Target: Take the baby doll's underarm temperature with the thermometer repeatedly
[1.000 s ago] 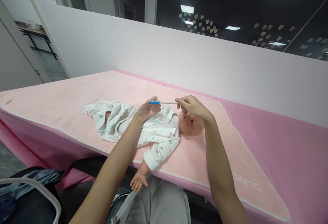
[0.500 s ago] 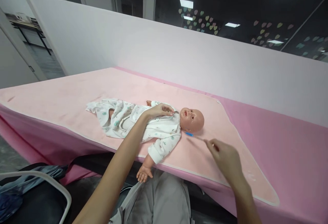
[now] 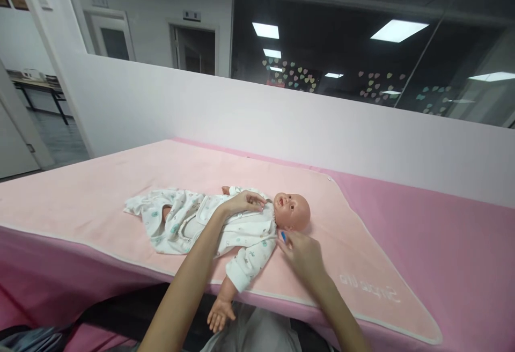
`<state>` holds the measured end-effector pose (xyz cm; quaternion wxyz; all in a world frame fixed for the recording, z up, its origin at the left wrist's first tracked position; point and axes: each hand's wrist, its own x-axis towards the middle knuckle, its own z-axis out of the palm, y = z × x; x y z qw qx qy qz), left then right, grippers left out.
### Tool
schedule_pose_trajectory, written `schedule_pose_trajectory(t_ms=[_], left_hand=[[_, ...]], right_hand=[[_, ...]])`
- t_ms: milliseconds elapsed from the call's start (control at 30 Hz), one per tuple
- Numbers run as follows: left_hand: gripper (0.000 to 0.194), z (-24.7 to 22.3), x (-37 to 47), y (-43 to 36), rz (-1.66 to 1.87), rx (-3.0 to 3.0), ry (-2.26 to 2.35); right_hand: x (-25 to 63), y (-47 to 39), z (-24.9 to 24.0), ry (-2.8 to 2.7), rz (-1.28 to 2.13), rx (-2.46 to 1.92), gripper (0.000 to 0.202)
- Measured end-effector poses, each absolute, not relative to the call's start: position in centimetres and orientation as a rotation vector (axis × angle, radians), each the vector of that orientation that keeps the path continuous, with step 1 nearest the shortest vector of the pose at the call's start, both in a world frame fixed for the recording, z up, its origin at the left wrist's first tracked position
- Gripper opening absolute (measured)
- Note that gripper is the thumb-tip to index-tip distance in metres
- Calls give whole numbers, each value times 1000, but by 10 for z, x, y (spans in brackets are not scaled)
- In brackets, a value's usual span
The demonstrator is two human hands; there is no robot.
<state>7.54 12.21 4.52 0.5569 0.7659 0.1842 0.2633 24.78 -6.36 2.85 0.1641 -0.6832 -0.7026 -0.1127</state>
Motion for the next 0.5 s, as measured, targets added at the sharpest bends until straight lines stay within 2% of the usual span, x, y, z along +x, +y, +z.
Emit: schedule_pose_trajectory(t_ms=[67,167,233,500], left_hand=[[35,47,75,120,591,1893,442],[35,48,73,119,573,1910,453],[36,46,73,120,576,1875,469],[29,37,68,122,663,1783,504]], right_hand=[[233,-41,32,-2100,-355,-1723,24],[217,-10,23,-2226,-449,-1469,35],[215,4,11,-2244,-477,-1302,32],[221,20,-24,-1848,-464,-938,31]])
